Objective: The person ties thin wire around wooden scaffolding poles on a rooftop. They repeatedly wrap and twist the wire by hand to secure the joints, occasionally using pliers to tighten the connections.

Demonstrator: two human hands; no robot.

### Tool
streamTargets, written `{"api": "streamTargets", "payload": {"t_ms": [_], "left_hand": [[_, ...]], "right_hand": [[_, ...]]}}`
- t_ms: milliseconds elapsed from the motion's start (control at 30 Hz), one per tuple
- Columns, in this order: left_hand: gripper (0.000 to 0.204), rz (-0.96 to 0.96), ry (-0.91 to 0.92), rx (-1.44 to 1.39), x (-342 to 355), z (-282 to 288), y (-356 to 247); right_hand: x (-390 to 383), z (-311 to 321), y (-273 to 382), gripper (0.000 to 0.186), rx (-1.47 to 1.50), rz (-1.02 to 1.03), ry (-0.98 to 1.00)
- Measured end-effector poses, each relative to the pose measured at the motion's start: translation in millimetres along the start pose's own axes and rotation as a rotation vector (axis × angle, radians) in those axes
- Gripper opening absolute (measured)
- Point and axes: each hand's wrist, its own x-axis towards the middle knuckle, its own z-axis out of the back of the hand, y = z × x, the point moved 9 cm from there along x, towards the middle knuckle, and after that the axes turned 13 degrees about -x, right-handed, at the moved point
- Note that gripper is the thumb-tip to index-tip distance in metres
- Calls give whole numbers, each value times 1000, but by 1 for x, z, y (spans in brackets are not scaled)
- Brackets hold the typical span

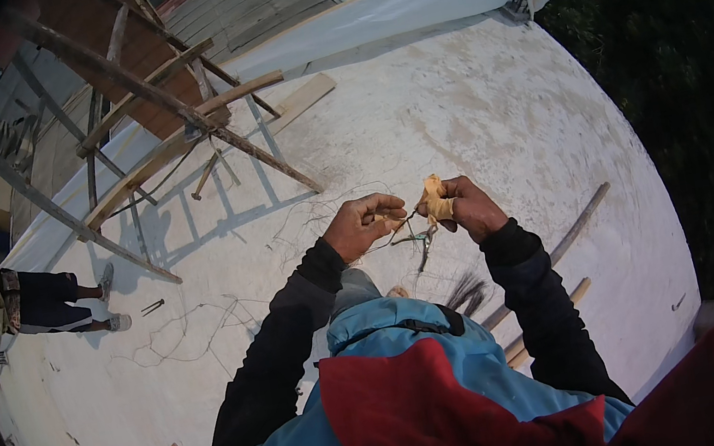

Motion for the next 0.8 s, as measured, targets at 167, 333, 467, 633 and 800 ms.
{"api": "streamTargets", "payload": {"t_ms": [167, 333, 467, 633, 800], "left_hand": [[42, -299, -117, 529, -15, -18, -34], [32, -516, -194, 654, -22, -26, -40], [26, -500, -229, 490, -17, -17, -31], [32, 63, -259, -369, -1, 3, 28], [30, 105, -378, -293, -1, 6, 27]], "right_hand": [[2, 3, -9, 18, 60, -42, -54], [1, -2, -2, 19, 96, 18, -36], [0, -6, 2, 20, 141, 72, -41], [-2, -9, 19, 18, 62, 254, -86], [-2, -5, 14, 18, 60, 148, -158]]}}
